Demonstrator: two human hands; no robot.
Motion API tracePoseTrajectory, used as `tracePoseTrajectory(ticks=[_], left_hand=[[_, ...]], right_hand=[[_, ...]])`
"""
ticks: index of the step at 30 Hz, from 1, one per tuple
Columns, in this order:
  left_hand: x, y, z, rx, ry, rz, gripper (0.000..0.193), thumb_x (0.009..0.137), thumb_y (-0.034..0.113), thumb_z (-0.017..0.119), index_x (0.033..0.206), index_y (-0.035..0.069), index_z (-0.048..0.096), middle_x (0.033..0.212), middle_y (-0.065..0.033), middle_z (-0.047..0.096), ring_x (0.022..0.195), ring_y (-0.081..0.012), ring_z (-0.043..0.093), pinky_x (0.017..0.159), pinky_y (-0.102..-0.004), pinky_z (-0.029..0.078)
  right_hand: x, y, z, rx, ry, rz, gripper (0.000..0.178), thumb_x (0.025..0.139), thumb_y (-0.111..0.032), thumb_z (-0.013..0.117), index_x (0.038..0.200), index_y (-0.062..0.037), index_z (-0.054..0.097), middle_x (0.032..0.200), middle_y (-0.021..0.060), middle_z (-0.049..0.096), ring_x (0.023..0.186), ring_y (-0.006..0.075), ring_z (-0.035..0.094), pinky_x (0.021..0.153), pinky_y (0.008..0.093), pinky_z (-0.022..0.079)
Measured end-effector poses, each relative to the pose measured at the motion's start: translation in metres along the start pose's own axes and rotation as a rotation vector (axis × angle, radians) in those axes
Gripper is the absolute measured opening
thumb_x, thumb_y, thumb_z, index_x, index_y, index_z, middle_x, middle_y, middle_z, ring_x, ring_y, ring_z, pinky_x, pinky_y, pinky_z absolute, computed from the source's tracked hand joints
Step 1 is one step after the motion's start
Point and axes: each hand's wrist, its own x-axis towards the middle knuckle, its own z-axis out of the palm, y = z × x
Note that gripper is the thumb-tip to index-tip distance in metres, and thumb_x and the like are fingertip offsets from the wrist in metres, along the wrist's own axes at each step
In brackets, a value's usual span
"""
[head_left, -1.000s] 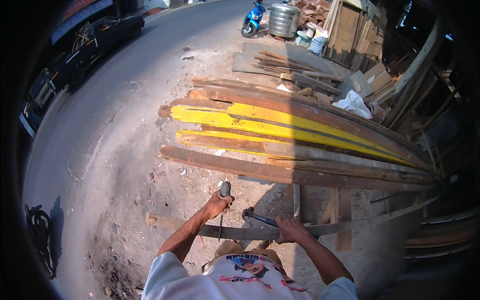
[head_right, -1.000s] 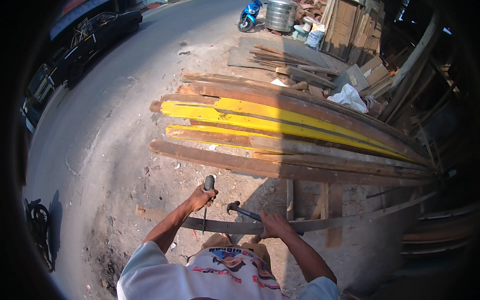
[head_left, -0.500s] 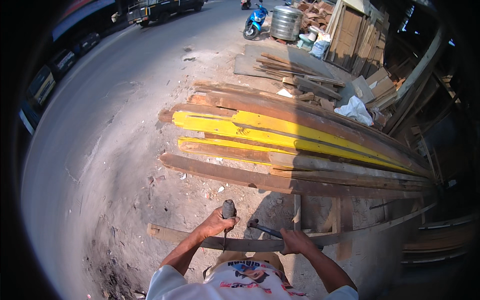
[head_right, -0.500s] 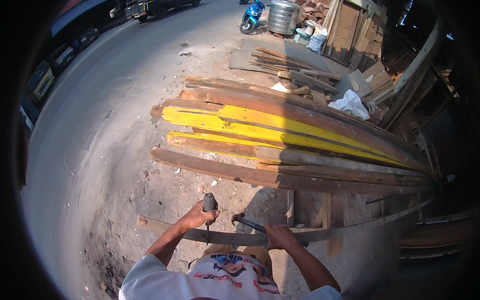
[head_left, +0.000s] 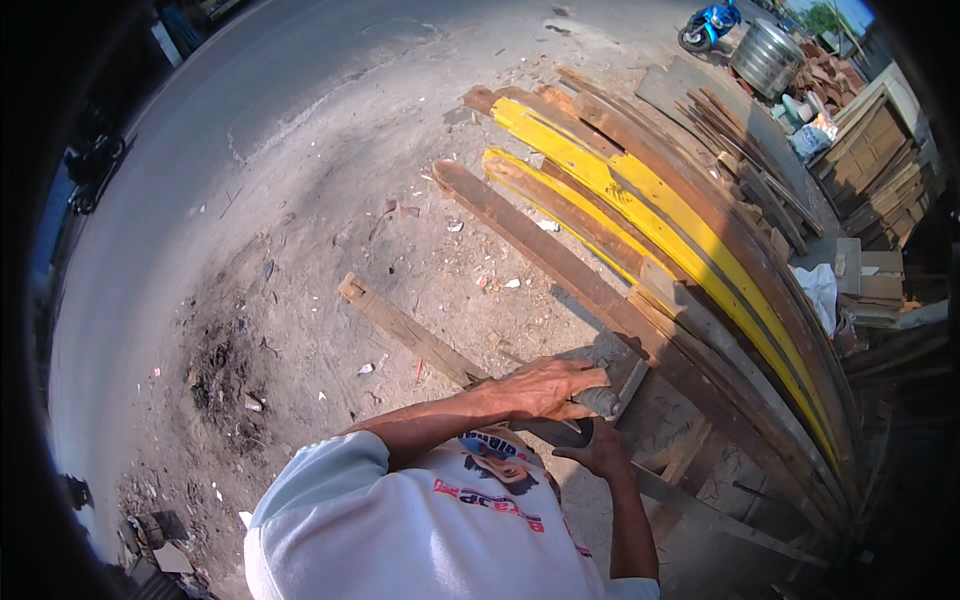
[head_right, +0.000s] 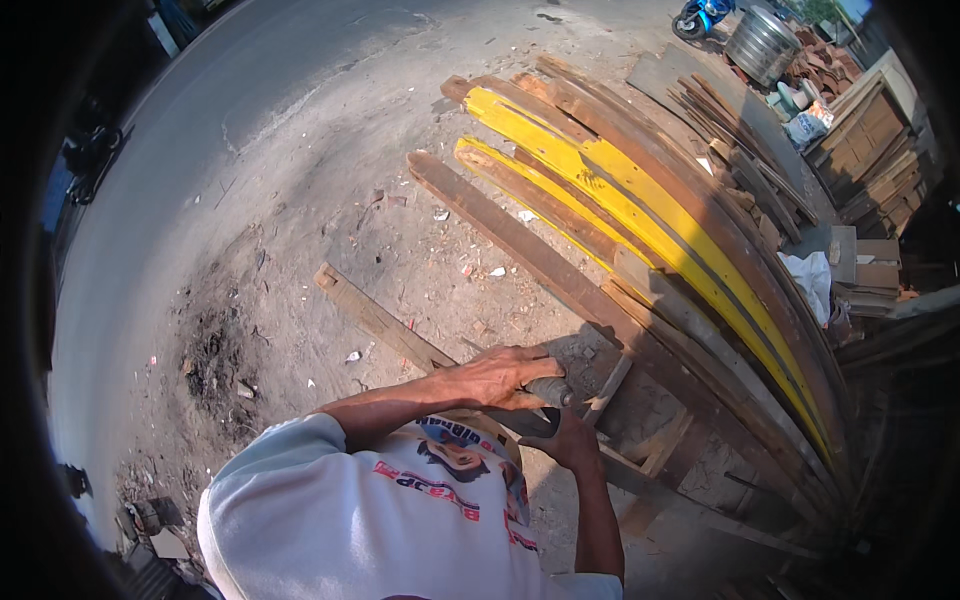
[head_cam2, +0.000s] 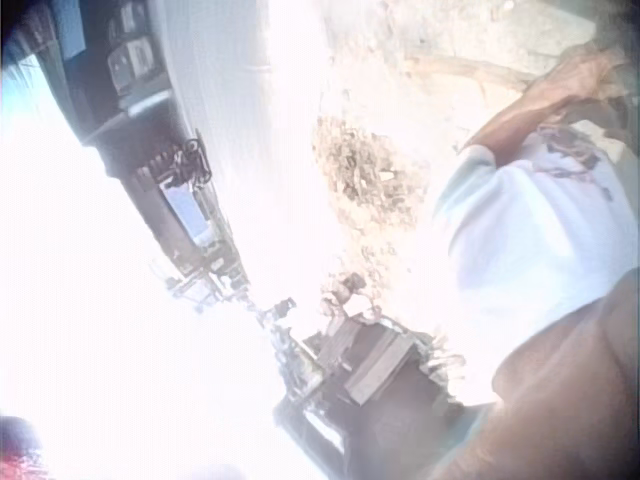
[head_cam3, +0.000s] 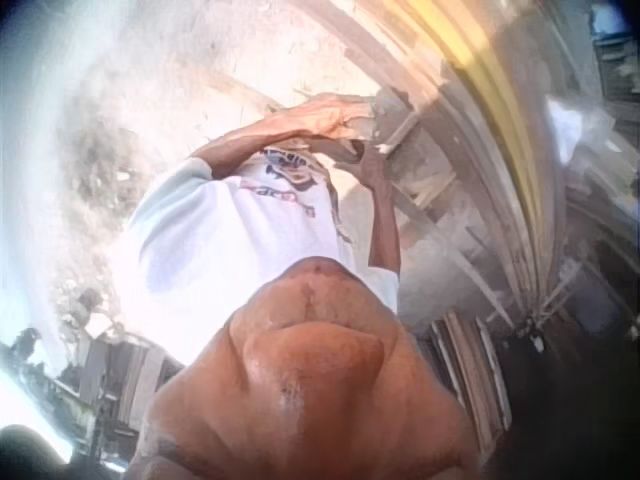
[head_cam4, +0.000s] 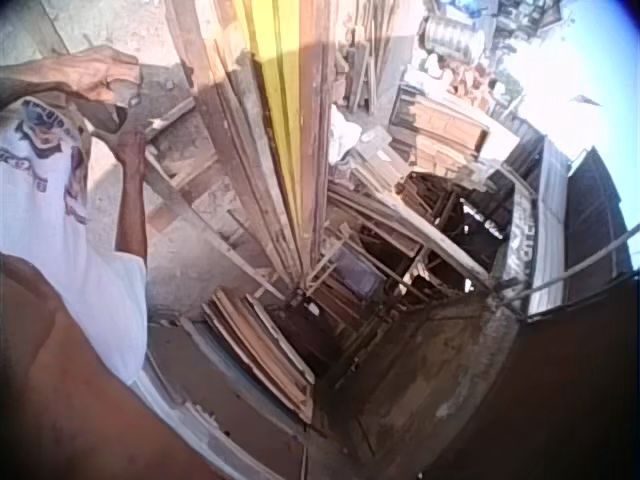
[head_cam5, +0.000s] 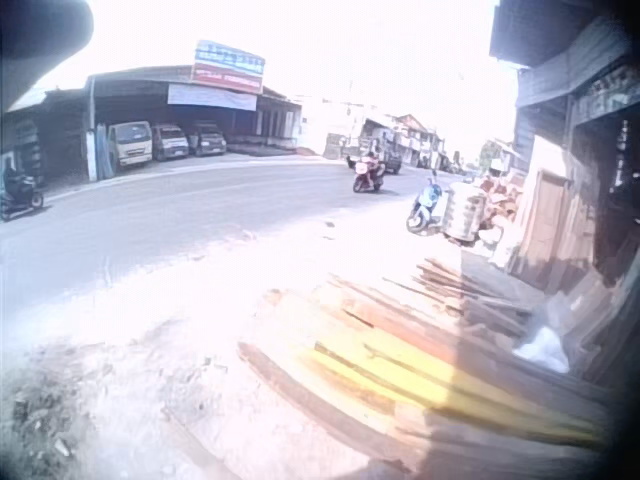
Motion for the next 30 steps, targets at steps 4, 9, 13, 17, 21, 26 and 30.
tracePoseTrajectory(ticks=[4, 9, 13, 17, 21, 26, 30], left_hand=[[-0.048, -0.024, 0.009, 0.143, 0.111, -0.035, 0.049, 0.083, 0.019, 0.077, 0.124, 0.013, 0.052, 0.108, -0.0169, 0.060, 0.106, -0.0415, 0.063, 0.086, -0.0533, 0.051], [-0.095, -0.043, -0.024, 0.238, 0.187, -0.313, 0.049, 0.080, 0.015, 0.078, 0.124, 0.014, 0.056, 0.108, -0.0144, 0.059, 0.107, -0.0374, 0.062, 0.088, -0.0516, 0.051], [-0.114, -0.068, -0.074, 0.294, 0.292, -0.378, 0.049, 0.077, 0.018, 0.080, 0.120, 0.013, 0.057, 0.100, -0.0120, 0.061, 0.100, -0.0365, 0.065, 0.080, -0.0506, 0.052], [-0.129, -0.097, -0.114, 0.299, 0.357, -0.341, 0.046, 0.077, 0.023, 0.082, 0.113, 0.011, 0.056, 0.097, -0.0118, 0.062, 0.097, -0.0370, 0.066, 0.078, -0.0508, 0.052], [-0.125, -0.107, -0.141, 0.220, 0.359, -0.344, 0.047, 0.079, 0.026, 0.081, 0.115, 0.010, 0.055, 0.099, -0.0128, 0.064, 0.096, -0.0385, 0.067, 0.076, -0.0509, 0.053], [-0.122, -0.120, -0.155, 0.176, 0.394, -0.343, 0.051, 0.081, 0.029, 0.080, 0.121, 0.011, 0.053, 0.099, -0.0150, 0.064, 0.095, -0.0409, 0.068, 0.075, -0.0523, 0.053], [-0.113, -0.132, -0.161, 0.210, 0.521, -0.385, 0.050, 0.081, 0.026, 0.083, 0.118, 0.011, 0.051, 0.098, -0.0158, 0.063, 0.087, -0.0402, 0.067, 0.069, -0.0507, 0.054]], right_hand=[[0.003, 0.029, 0.024, 0.218, 0.085, 0.062, 0.050, 0.095, -0.041, 0.073, 0.111, 0.0043, 0.058, 0.089, 0.0279, 0.069, 0.085, 0.0462, 0.071, 0.071, 0.0493, 0.053], [0.002, 0.023, 0.024, 0.125, 0.161, 0.019, 0.035, 0.099, -0.034, 0.068, 0.105, -0.0005, 0.060, 0.087, 0.0250, 0.068, 0.085, 0.0463, 0.069, 0.071, 0.0509, 0.050], [0.003, 0.000, 0.015, 0.053, 0.216, 0.058, 0.027, 0.099, -0.028, 0.069, 0.104, -0.0022, 0.060, 0.085, 0.0212, 0.068, 0.082, 0.0434, 0.069, 0.070, 0.0488, 0.050], [0.019, -0.025, 0.008, 0.067, 0.323, 0.044, 0.025, 0.098, -0.022, 0.071, 0.102, -0.0007, 0.060, 0.081, 0.0149, 0.067, 0.073, 0.0290, 0.068, 0.068, 0.0414, 0.051], [0.052, -0.080, 0.020, 0.472, 0.396, 0.158, 0.032, 0.099, -0.030, 0.072, 0.099, -0.0003, 0.059, 0.076, 0.0074, 0.065, 0.060, 0.0137, 0.062, 0.056, 0.0303, 0.048], [0.085, -0.156, 0.013, 0.524, 0.394, 0.254, 0.029, 0.101, -0.028, 0.068, 0.099, -0.0010, 0.056, 0.067, 0.0043, 0.055, 0.050, 0.0113, 0.054, 0.049, 0.0280, 0.043], [0.095, -0.195, 0.010, 0.574, 0.443, 0.268, 0.029, 0.101, -0.028, 0.067, 0.098, -0.0012, 0.056, 0.065, 0.0033, 0.054, 0.050, 0.0107, 0.052, 0.048, 0.0274, 0.041]])
